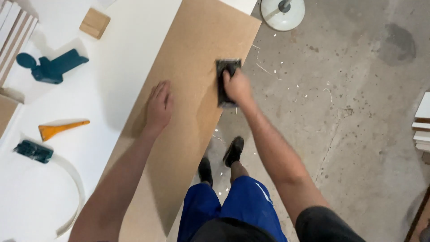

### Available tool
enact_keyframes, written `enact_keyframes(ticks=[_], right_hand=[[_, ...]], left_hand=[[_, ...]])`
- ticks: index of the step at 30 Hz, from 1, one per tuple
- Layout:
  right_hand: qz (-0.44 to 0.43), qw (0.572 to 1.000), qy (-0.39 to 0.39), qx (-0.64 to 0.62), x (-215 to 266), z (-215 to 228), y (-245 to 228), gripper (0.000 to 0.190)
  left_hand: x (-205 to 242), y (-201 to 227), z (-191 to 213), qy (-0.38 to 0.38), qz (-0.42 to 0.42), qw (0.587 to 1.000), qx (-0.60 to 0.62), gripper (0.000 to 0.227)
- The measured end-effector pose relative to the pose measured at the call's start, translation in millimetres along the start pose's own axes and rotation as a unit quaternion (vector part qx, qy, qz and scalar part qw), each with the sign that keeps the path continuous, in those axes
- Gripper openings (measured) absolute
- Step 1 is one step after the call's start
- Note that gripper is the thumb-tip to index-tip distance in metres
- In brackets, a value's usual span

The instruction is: Sanding the edges and surface of a wooden board and using an edge trimmer to finish the piece.

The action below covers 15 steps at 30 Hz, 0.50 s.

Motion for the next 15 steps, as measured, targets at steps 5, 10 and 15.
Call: enact_keyframes(ticks=[5,10,15], right_hand=[[0.069,0.995,0.070,-0.010,-12,-2,15,0.054],[0.071,0.996,0.052,0.005,122,-50,-1,0.051],[0.073,0.997,0.010,0.017,267,-115,-18,0.052]], left_hand=[[240,-49,68,-0.003,-0.036,0.978,-0.207,0.052],[378,-53,103,0.027,-0.094,0.952,-0.289,0.059],[394,-60,102,0.086,-0.139,0.927,-0.337,0.054]])
Point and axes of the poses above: each hand's wrist, its own x-axis away from the middle knuckle, its own z-axis out of the back of the hand, y = z × x, the point moved 5 cm from there along -x, towards the middle knuckle, and after that the axes turned 10 degrees about x, right-handed, at the moved point
